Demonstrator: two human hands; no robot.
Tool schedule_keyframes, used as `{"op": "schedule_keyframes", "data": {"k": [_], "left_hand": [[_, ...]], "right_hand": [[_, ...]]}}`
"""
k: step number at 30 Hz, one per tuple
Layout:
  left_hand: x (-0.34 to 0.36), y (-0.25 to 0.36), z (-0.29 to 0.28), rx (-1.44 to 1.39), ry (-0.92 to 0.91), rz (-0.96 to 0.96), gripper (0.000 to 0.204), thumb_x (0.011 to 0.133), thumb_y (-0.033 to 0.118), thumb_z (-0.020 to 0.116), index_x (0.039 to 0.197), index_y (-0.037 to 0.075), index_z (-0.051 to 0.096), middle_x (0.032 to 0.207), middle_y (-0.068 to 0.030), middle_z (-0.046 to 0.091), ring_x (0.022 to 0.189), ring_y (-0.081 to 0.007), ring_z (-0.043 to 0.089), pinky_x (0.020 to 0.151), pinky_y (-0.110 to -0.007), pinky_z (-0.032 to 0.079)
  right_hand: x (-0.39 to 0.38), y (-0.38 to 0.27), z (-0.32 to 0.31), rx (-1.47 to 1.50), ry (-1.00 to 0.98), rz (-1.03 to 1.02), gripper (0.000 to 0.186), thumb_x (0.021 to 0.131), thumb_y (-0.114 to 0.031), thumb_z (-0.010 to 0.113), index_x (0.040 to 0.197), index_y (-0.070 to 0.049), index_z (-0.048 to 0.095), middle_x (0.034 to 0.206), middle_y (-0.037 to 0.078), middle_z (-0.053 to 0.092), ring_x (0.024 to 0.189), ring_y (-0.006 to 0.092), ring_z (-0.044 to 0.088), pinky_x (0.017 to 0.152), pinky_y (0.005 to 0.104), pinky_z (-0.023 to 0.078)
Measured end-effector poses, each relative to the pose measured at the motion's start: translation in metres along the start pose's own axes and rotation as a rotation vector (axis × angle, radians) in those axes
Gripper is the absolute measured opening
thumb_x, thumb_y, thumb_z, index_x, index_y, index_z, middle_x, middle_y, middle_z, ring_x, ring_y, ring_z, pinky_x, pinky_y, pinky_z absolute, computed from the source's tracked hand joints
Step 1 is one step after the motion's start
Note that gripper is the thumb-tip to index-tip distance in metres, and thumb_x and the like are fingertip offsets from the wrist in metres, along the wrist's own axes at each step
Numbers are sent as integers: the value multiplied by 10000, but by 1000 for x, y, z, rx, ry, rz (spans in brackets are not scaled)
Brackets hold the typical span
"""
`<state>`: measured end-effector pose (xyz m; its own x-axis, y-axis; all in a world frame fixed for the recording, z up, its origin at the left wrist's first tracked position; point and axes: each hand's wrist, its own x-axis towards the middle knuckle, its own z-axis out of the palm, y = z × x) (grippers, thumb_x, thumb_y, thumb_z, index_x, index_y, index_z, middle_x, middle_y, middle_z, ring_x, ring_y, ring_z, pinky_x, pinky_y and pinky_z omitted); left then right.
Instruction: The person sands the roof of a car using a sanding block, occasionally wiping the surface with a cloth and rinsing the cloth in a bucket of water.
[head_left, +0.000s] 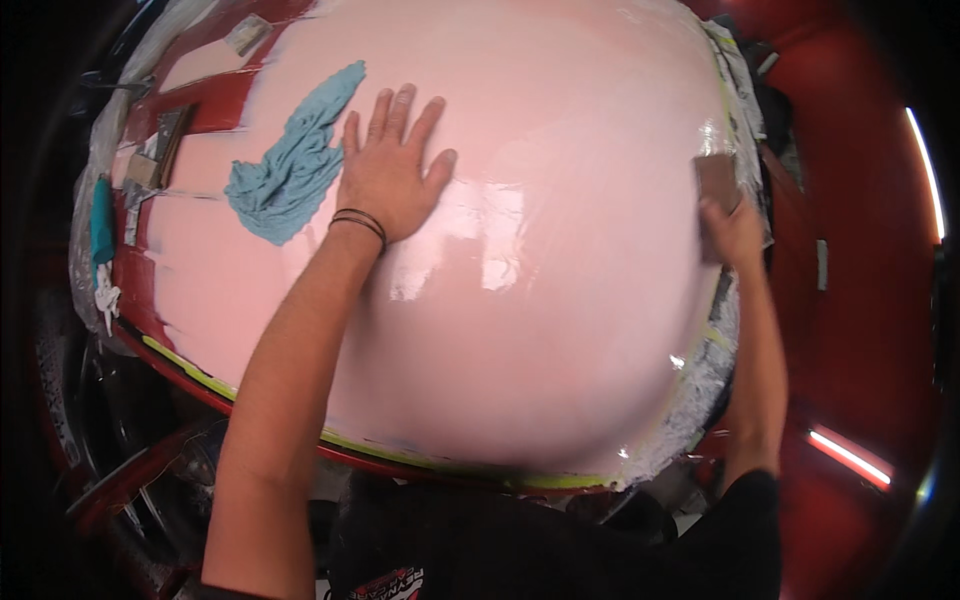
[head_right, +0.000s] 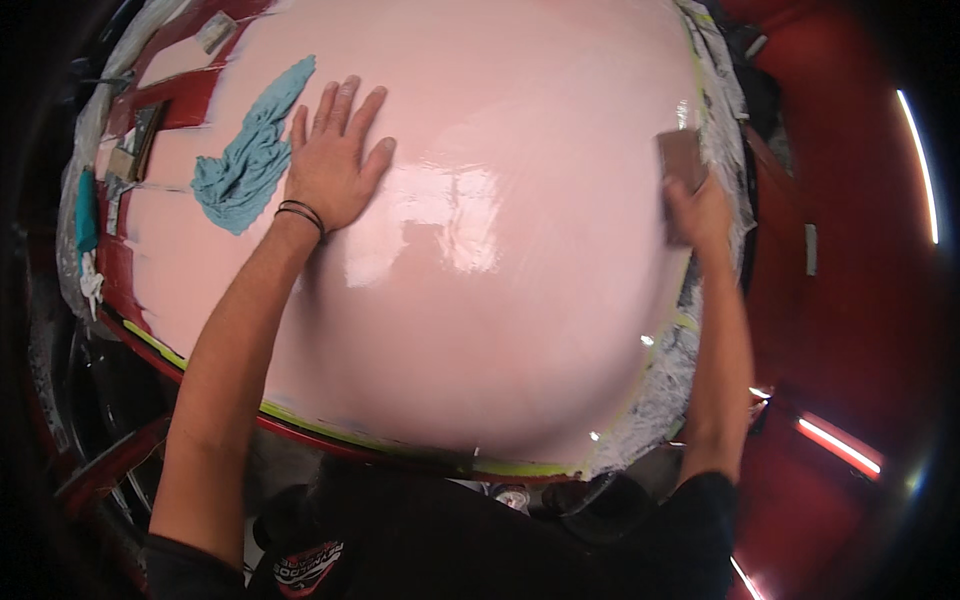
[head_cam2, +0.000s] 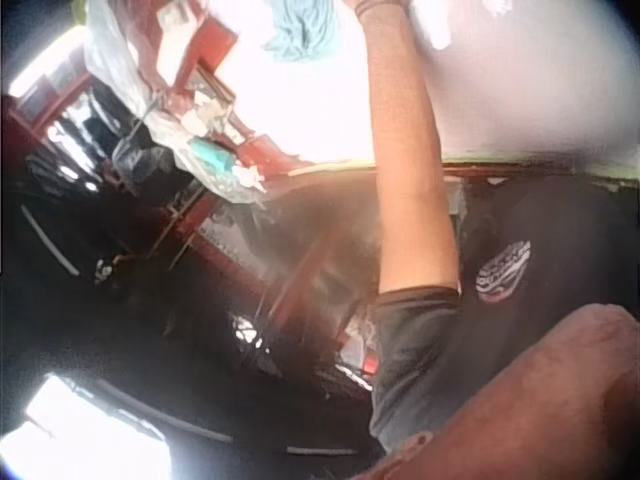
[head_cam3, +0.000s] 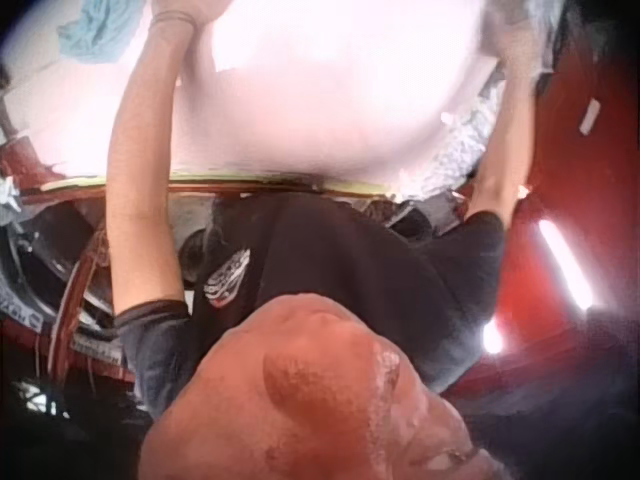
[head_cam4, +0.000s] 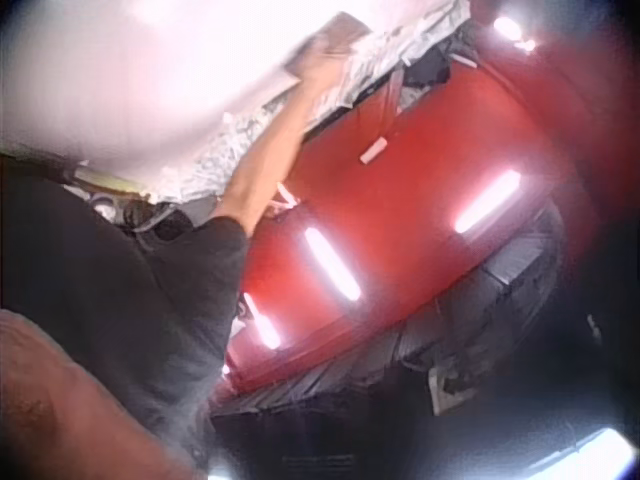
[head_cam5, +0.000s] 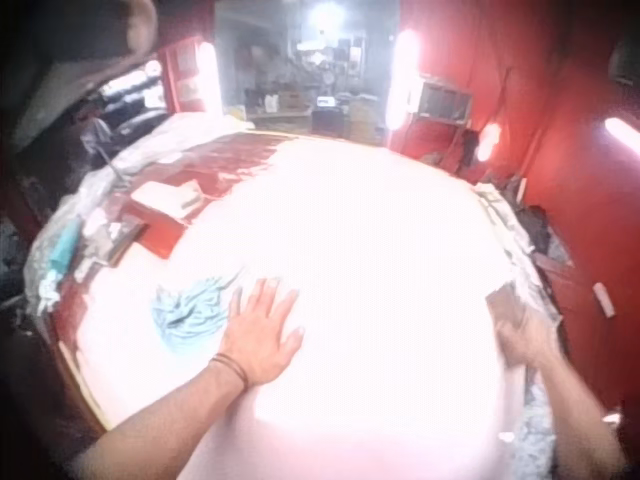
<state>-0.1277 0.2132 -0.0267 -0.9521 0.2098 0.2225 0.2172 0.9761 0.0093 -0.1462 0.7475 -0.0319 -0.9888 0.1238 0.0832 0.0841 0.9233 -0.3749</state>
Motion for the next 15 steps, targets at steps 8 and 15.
{"op": "schedule_keyframes", "data": {"k": [8, 15], "left_hand": [[-3, 1, 3, 52, 27, 22, 670, 1111, 512, 479, 1718, 248, 373, 1793, -133, 317, 1676, -345, 234, 1345, -606, 126], [12, 16, 6, -7, 72, 63, 666, 1106, 507, 480, 1710, 245, 382, 1777, -158, 338, 1662, -367, 265, 1339, -613, 145]], "right_hand": [[-138, -29, 1, -173, -13, 115, 801, 935, -547, 784, 1457, 38, 620, 1103, 330, 771, 1033, 520, 755, 915, 568, 589], [105, 160, -29, -77, 26, 198, 767, 834, -535, 855, 1381, -18, 705, 1249, 225, 789, 1185, 380, 755, 1021, 468, 559]]}}
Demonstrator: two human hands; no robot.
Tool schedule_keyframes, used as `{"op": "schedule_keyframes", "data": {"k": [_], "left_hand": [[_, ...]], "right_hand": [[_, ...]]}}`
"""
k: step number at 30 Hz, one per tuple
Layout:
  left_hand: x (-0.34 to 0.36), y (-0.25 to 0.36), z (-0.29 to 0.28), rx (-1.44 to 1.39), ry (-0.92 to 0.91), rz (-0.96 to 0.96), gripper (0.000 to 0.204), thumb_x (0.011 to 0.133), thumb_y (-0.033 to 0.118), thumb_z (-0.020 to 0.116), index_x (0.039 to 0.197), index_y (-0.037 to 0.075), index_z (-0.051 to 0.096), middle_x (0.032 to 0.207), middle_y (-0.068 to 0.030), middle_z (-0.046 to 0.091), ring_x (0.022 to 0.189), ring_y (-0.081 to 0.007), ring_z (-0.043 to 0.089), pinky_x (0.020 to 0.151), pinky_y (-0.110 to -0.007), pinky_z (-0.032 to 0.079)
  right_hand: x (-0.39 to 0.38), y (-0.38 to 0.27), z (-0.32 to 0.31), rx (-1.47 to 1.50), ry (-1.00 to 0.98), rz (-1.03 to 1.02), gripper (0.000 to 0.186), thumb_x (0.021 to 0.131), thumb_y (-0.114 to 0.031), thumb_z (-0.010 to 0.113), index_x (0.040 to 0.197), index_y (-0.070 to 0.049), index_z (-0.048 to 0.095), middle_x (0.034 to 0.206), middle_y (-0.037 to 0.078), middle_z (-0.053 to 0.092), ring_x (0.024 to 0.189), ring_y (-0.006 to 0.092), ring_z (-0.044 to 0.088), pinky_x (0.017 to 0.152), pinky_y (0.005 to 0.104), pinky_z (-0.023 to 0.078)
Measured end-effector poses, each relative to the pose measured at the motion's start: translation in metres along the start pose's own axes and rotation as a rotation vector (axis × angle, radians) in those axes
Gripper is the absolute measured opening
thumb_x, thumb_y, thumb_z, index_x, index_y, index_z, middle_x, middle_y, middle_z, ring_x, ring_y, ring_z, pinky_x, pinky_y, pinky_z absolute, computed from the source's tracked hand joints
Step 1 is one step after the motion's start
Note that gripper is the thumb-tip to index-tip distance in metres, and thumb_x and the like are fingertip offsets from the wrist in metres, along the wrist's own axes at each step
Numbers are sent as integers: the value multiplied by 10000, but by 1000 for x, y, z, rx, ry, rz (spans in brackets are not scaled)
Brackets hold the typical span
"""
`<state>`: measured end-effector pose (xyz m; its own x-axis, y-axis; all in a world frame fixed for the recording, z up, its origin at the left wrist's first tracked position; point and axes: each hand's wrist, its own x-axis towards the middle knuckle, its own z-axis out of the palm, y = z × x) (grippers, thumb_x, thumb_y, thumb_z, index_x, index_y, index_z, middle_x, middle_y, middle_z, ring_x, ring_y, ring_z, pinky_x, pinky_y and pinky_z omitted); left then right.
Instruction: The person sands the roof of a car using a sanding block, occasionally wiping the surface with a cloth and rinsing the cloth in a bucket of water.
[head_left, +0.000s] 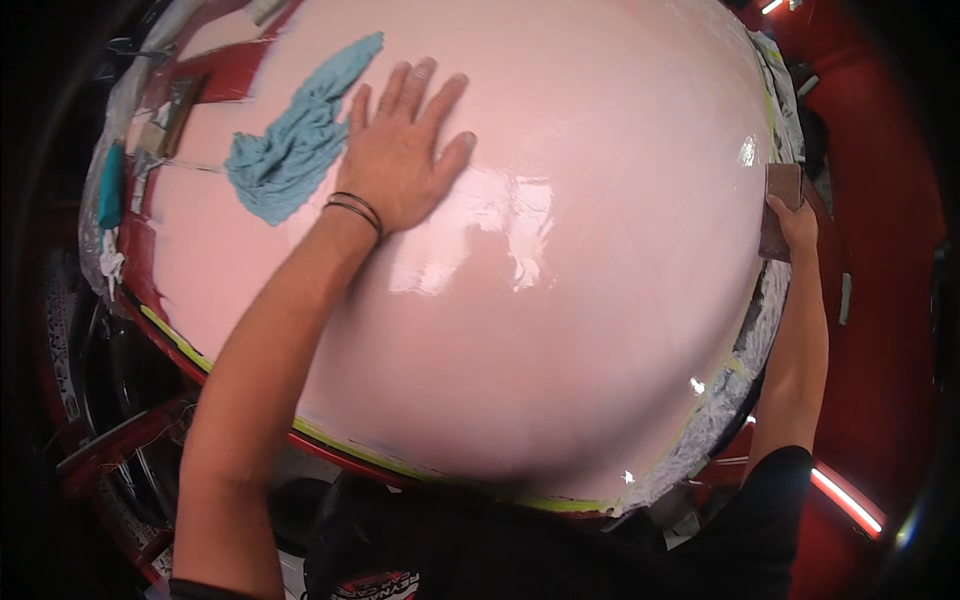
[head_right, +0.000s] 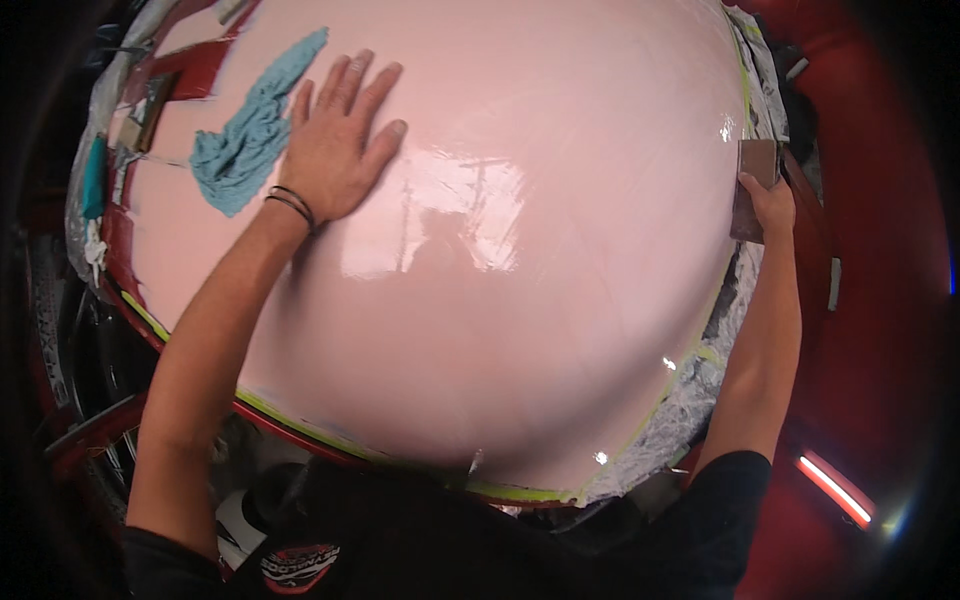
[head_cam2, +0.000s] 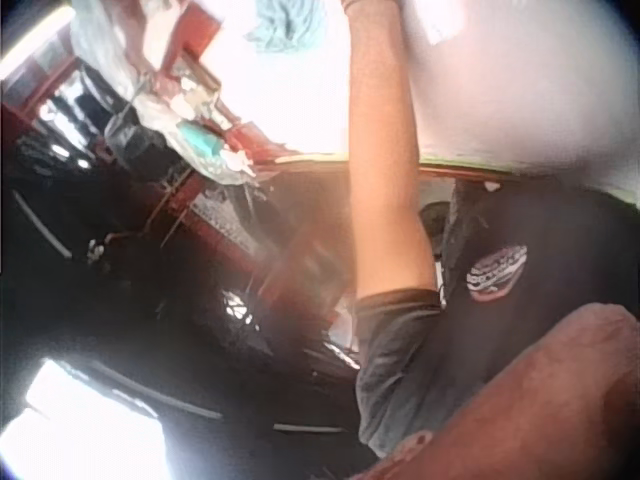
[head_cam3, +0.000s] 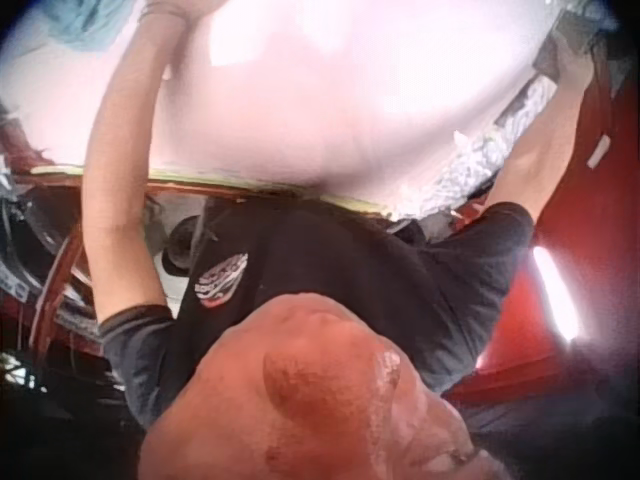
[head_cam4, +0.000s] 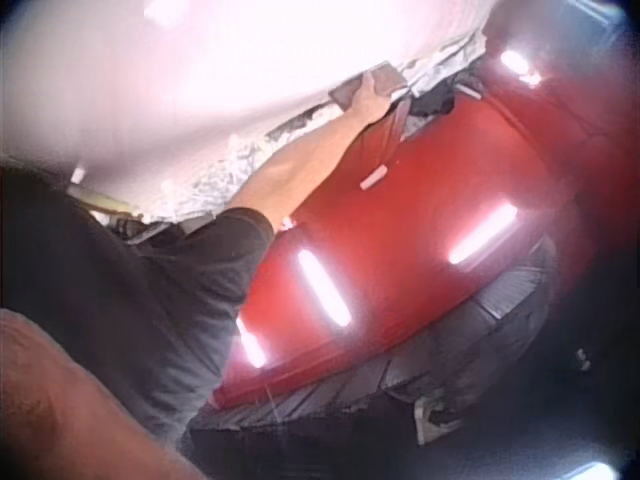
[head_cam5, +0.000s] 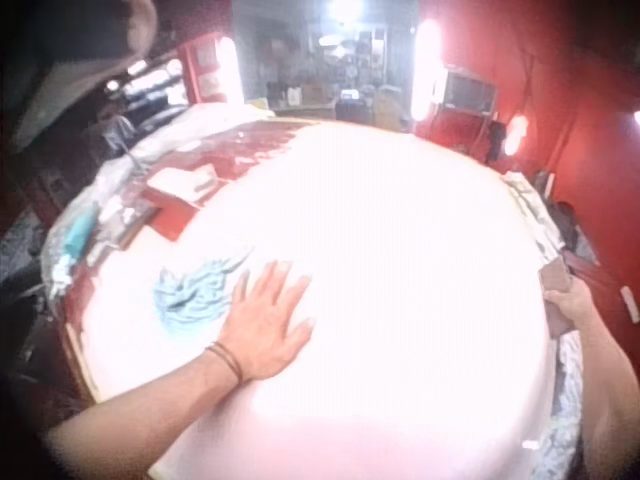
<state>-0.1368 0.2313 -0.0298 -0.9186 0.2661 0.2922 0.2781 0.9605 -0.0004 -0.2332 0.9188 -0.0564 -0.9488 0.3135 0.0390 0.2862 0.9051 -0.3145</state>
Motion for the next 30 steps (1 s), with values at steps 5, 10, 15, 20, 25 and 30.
{"op": "schedule_keyframes", "data": {"k": [5, 10, 15, 20, 25, 30], "left_hand": [[-14, -15, 1, 112, -35, -58, 667, 1113, 534, 450, 1719, 270, 359, 1794, -134, 316, 1673, -343, 246, 1338, -614, 146], [-19, -14, 3, 87, -80, -76, 703, 1091, 529, 460, 1706, 198, 375, 1781, -182, 314, 1671, -356, 236, 1348, -621, 145], [-15, -3, -24, 48, -216, -103, 712, 1095, 464, 489, 1687, 83, 384, 1769, -263, 296, 1666, -411, 222, 1345, -628, 148], [3, 30, -32, -43, -203, -63, 714, 1102, 455, 479, 1706, 95, 357, 1791, -248, 261, 1678, -408, 189, 1357, -606, 127], [-9, -4, -23, 25, -221, -109, 713, 1104, 456, 474, 1706, 94, 357, 1800, -234, 251, 1681, -399, 184, 1358, -603, 121], [-12, 0, -33, -11, -258, -143, 721, 1097, 454, 486, 1708, 92, 356, 1795, -240, 261, 1679, -405, 190, 1356, -612, 126]], "right_hand": [[-148, -79, 16, 66, -75, -76, 684, 898, -524, 807, 1330, -3, 711, 1184, 273, 785, 1091, 441, 770, 936, 511, 589], [-453, -142, -1, -106, -134, 51, 823, 941, -561, 807, 1437, 70, 627, 973, 318, 774, 913, 506, 775, 816, 544, 609], [-417, -110, 6, 43, -28, -107, 689, 937, -502, 821, 1296, 69, 680, 1021, 322, 776, 959, 510, 770, 862, 549, 603], [-168, -9, -17, -51, 91, -53, 725, 879, -499, 839, 1363, 19, 686, 1206, 267, 791, 1116, 449, 764, 961, 498, 586], [-254, -83, 2, -3, -69, -78, 755, 915, -577, 765, 1370, 17, 662, 1149, 322, 773, 1103, 492, 752, 937, 545, 582], [-531, -139, -5, 32, -173, -81, 653, 943, -476, 812, 1393, -24, 674, 1001, 274, 775, 888, 502, 762, 809, 558, 604]]}}
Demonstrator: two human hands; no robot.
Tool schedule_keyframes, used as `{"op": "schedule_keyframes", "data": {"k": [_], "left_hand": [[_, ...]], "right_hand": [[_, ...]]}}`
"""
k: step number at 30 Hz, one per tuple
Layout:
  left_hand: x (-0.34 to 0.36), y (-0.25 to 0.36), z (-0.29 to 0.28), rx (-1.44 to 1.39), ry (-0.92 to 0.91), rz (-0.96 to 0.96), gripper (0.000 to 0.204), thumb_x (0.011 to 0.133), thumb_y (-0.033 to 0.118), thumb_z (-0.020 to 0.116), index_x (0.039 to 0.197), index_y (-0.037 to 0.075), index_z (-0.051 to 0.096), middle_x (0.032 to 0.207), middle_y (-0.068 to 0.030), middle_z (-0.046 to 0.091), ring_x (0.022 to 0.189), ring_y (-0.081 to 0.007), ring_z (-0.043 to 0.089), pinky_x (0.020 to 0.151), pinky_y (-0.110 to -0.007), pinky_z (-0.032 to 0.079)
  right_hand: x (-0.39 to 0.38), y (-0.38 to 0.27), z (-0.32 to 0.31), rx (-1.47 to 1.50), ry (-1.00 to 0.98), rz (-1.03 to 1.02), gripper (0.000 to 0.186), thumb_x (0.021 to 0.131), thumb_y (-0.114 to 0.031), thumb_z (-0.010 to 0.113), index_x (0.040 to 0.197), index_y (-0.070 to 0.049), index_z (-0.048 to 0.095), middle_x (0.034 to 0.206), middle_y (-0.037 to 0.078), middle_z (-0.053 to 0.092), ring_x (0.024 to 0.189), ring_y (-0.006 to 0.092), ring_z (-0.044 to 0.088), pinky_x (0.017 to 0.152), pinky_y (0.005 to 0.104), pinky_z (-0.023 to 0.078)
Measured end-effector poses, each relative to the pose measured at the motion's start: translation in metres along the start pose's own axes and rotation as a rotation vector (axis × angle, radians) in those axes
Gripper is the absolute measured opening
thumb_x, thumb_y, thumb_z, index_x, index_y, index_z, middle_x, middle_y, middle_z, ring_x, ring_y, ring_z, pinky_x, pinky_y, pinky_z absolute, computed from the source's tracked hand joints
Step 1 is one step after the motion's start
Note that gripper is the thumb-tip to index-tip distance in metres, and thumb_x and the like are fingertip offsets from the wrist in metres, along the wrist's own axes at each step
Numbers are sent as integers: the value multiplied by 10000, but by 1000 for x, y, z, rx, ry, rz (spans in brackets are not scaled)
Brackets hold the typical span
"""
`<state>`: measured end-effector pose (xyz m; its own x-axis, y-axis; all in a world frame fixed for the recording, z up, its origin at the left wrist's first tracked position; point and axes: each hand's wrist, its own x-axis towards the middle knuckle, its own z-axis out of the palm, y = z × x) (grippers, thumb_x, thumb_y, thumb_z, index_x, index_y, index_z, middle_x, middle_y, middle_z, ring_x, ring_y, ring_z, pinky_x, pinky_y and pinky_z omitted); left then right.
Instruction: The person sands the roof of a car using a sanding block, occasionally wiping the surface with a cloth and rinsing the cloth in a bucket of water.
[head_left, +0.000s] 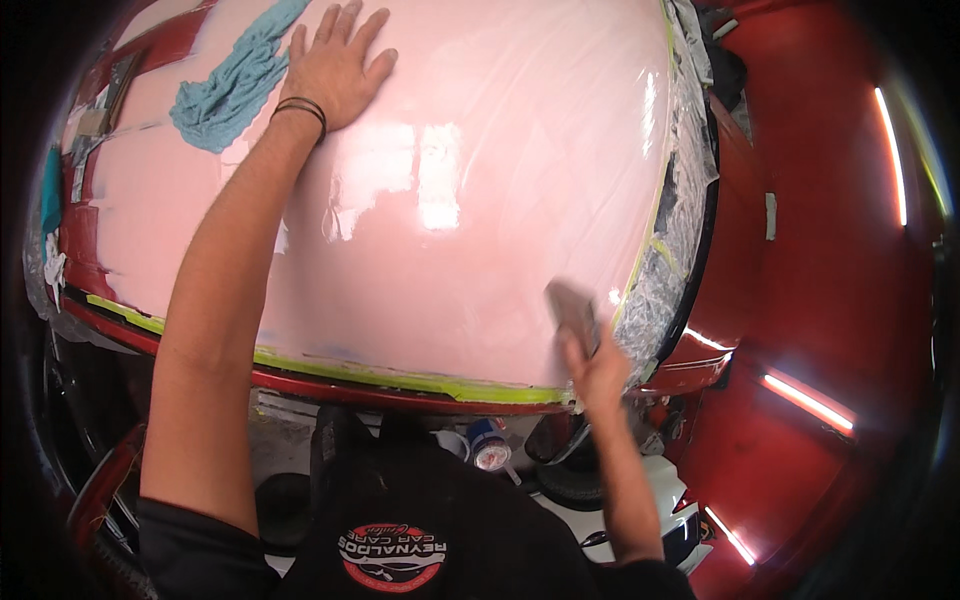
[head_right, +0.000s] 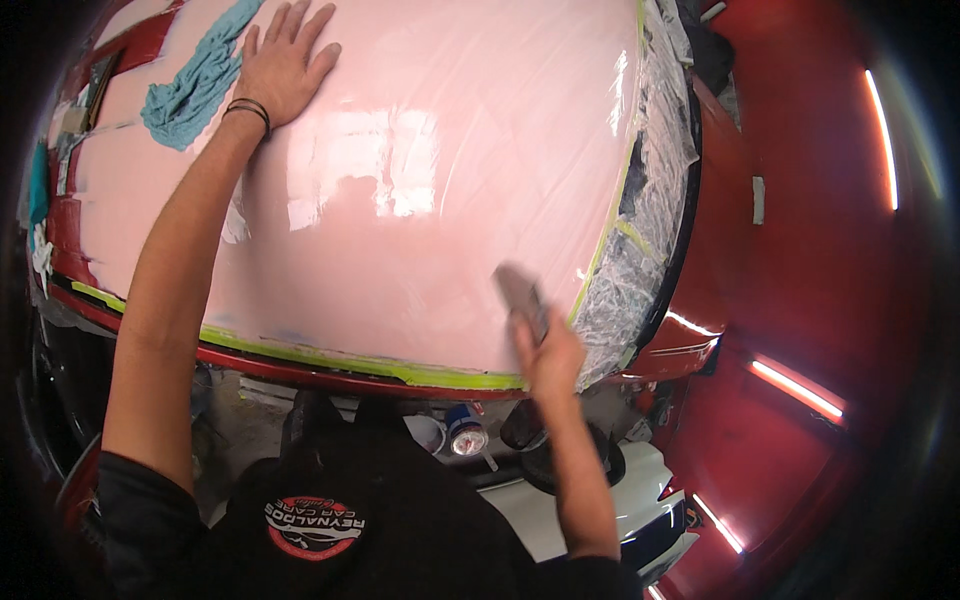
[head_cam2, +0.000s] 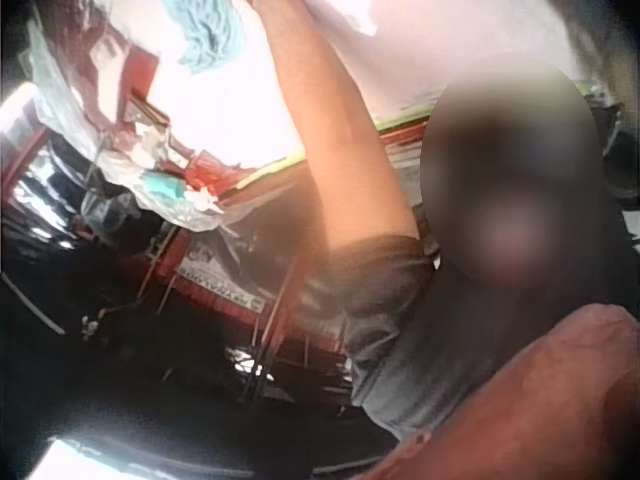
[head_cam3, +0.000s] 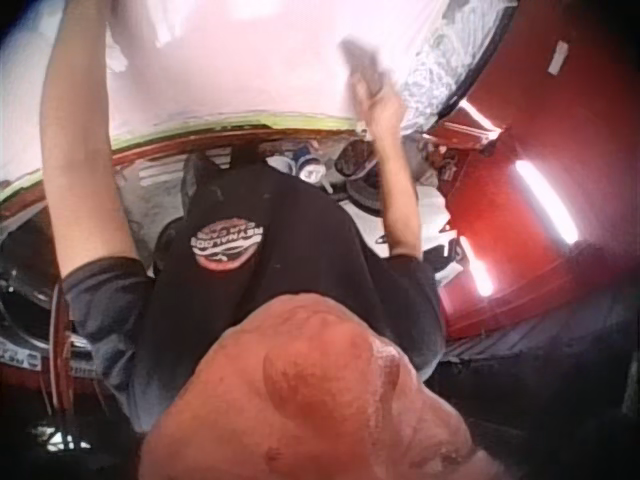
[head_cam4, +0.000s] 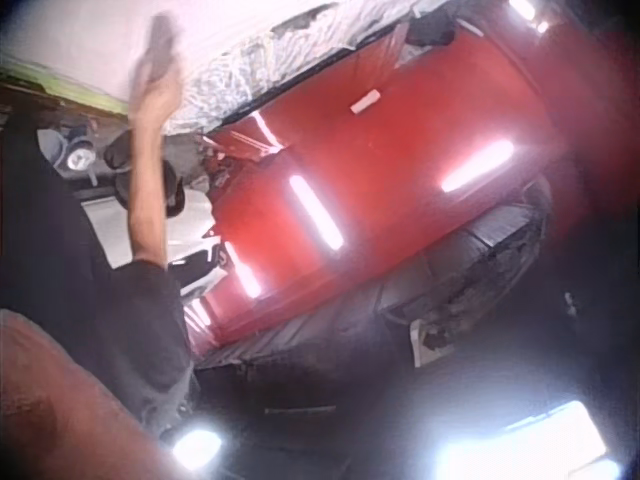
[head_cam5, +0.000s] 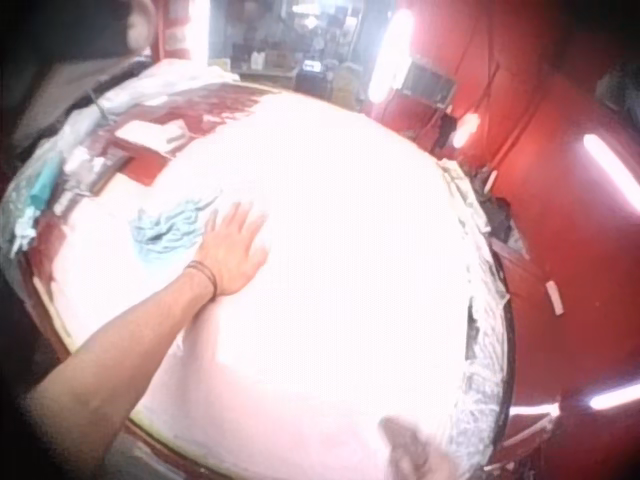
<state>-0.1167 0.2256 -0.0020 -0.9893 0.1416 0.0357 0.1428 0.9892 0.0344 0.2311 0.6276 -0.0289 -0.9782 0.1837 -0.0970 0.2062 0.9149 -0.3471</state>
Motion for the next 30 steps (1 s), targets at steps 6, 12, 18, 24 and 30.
{"op": "schedule_keyframes", "data": {"k": [6, 12, 18, 24, 30], "left_hand": [[-2, -12, 4, 47, 7, 16, 744, 1082, 456, 505, 1710, 88, 351, 1785, -253, 275, 1675, -416, 200, 1356, -614, 130], [11, -2, 33, 66, 289, 61, 695, 1091, 559, 442, 1716, 263, 367, 1791, -132, 318, 1679, -316, 231, 1354, -617, 148], [7, -14, 34, 60, 214, 20, 685, 1097, 544, 423, 1717, 259, 364, 1800, -122, 300, 1688, -302, 205, 1360, -606, 142], [2, -13, 34, 85, 213, 20, 676, 1102, 527, 425, 1720, 261, 358, 1793, -132, 312, 1684, -321, 217, 1364, -598, 122], [9, -4, 29, -15, 258, 84, 684, 1089, 517, 453, 1710, 240, 382, 1783, -164, 324, 1678, -348, 229, 1356, -618, 131]], "right_hand": [[169, 22, -8, -68, 69, -57, 861, 944, -589, 778, 1490, 53, 596, 985, 304, 776, 914, 484, 771, 802, 550, 602], [444, 56, -78, -158, 239, -77, 675, 902, -517, 813, 1314, 8, 710, 1179, 262, 789, 1112, 430, 767, 952, 504, 590], [307, -16, -35, -46, 21, -153, 731, 945, -555, 763, 1400, 8, 661, 1112, 271, 793, 1068, 451, 771, 930, 524, 598], [198, -54, -26, -157, -69, -206, 818, 952, -568, 769, 1489, 28, 609, 975, 321, 769, 915, 463, 784, 833, 549, 613], [474, 3, -71, -222, 230, -261, 741, 915, -535, 809, 1393, 13, 663, 1225, 304, 764, 1145, 467, 744, 979, 519, 575]]}}
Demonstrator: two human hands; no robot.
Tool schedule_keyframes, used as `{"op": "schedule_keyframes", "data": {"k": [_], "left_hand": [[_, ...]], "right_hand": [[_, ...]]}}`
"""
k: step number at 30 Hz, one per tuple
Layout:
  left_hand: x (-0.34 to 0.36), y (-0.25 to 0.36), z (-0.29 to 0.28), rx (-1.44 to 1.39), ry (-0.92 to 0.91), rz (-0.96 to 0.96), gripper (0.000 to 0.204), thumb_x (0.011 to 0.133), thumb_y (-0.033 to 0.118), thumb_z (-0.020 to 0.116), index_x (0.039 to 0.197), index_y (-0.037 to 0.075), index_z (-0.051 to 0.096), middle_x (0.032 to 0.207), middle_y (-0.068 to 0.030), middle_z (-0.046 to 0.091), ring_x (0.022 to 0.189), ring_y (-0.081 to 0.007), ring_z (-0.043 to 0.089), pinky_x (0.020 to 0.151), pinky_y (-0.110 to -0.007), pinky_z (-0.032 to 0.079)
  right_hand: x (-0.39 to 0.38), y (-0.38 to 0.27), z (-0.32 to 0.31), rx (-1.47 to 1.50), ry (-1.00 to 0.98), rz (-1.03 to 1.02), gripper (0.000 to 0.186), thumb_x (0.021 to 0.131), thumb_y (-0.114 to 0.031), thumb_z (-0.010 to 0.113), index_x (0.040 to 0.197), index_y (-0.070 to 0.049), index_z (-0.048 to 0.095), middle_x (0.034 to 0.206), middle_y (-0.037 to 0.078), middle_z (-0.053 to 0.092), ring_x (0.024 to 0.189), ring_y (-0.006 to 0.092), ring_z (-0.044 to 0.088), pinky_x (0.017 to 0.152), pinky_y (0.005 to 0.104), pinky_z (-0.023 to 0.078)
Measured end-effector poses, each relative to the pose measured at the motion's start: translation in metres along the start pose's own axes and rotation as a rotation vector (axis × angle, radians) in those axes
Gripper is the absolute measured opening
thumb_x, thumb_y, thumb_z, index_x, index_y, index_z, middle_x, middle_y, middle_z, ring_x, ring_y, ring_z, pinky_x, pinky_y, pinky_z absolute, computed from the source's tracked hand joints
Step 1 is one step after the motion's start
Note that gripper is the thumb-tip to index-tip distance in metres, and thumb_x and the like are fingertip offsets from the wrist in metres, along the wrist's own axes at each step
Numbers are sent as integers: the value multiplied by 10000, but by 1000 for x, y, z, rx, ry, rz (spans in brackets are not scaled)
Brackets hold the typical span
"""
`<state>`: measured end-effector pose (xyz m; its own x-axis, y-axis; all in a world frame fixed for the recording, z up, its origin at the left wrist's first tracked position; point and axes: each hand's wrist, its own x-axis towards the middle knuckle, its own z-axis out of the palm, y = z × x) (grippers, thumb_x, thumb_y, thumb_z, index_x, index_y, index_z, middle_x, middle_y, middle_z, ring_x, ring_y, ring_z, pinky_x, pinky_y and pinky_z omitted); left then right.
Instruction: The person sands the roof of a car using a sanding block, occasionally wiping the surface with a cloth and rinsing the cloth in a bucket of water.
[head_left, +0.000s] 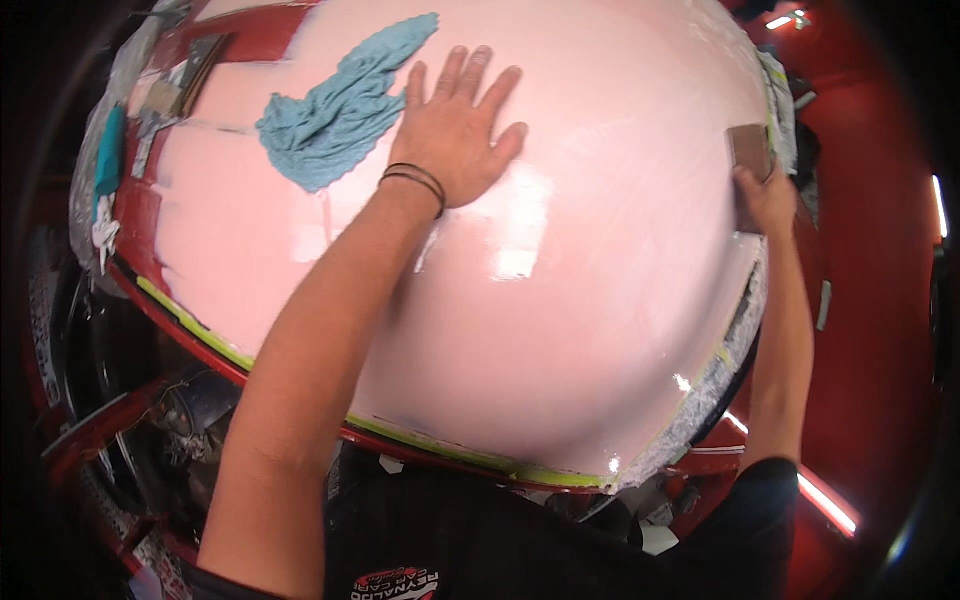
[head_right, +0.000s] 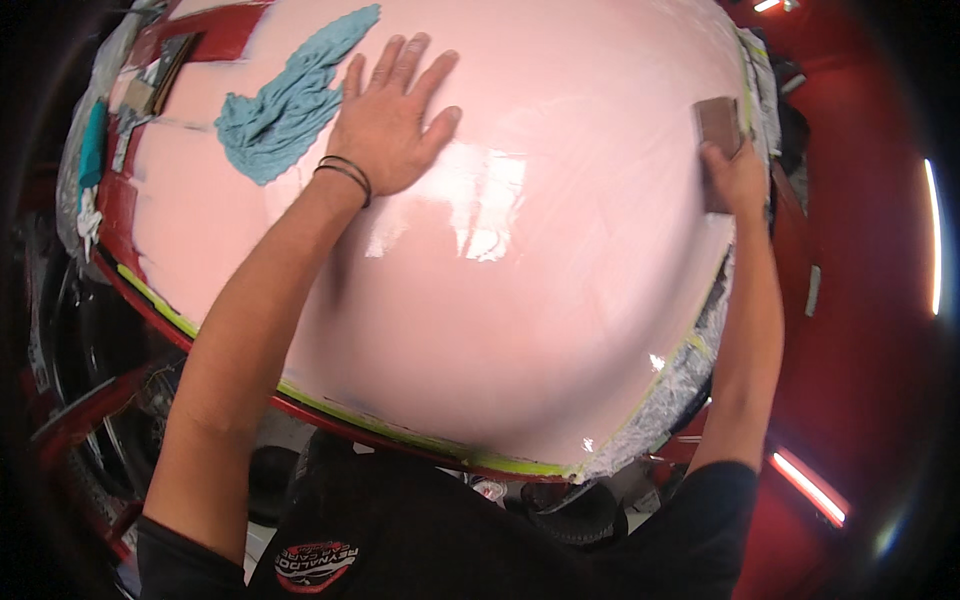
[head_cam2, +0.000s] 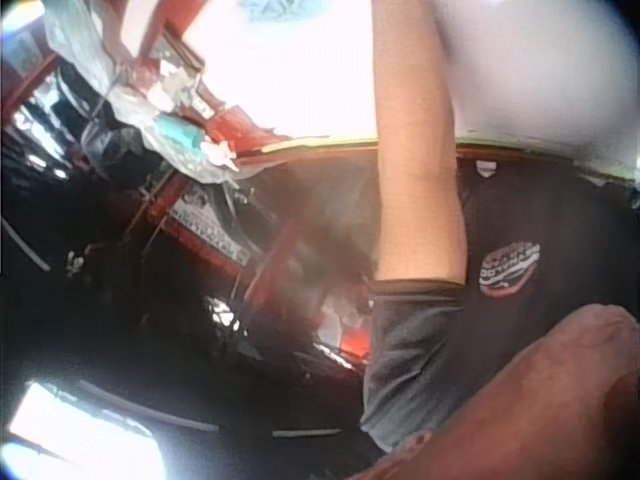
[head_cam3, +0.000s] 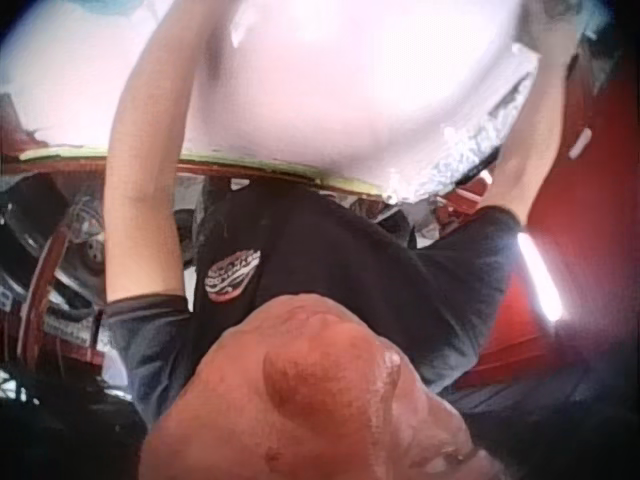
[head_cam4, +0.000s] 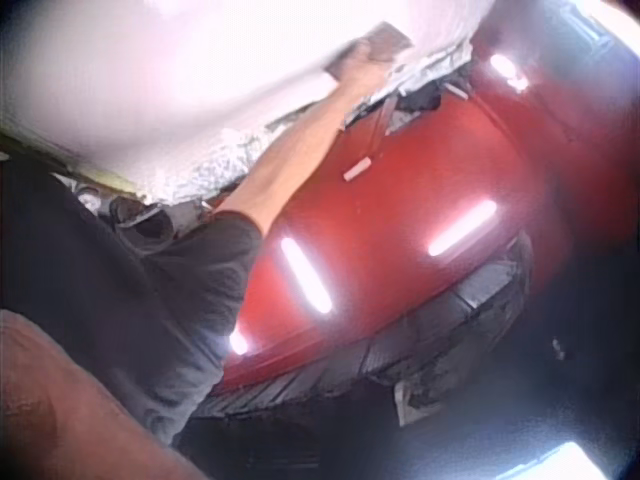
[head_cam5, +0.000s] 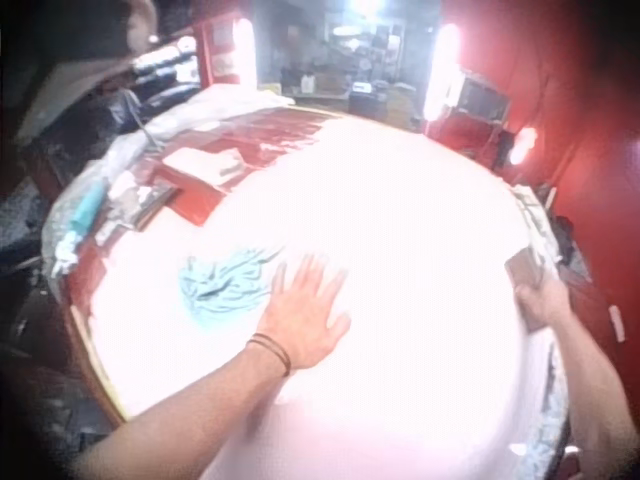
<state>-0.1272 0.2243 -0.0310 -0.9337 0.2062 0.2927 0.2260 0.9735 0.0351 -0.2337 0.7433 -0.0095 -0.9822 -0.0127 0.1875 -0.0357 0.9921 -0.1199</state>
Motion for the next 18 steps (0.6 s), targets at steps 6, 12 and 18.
{"op": "schedule_keyframes", "data": {"k": [6, 12, 18], "left_hand": [[1, -3, -4, 3, -32, -11, 694, 1094, 526, 440, 1714, 223, 372, 1786, -161, 317, 1681, -349, 217, 1355, -623, 132], [-4, -8, -4, 24, -88, -57, 707, 1099, 538, 421, 1726, 220, 350, 1799, -156, 290, 1688, -346, 191, 1357, -621, 117], [-7, -14, -5, -24, -81, -45, 712, 1097, 537, 423, 1727, 214, 348, 1800, -160, 288, 1690, -349, 185, 1353, -635, 106]], "right_hand": [[-11, -41, 4, 94, -110, 1, 661, 950, -491, 761, 1420, -38, 662, 1203, 304, 769, 1132, 469, 748, 977, 528, 581], [-209, -231, -42, 141, -316, -199, 689, 946, -449, 790, 1508, -84, 631, 960, 240, 789, 866, 440, 775, 811, 531, 617], [-20, -179, 1, -45, -91, -21, 737, 971, -470, 756, 1539, -38, 572, 1152, 313, 773, 1085, 483, 757, 942, 552, 597]]}}
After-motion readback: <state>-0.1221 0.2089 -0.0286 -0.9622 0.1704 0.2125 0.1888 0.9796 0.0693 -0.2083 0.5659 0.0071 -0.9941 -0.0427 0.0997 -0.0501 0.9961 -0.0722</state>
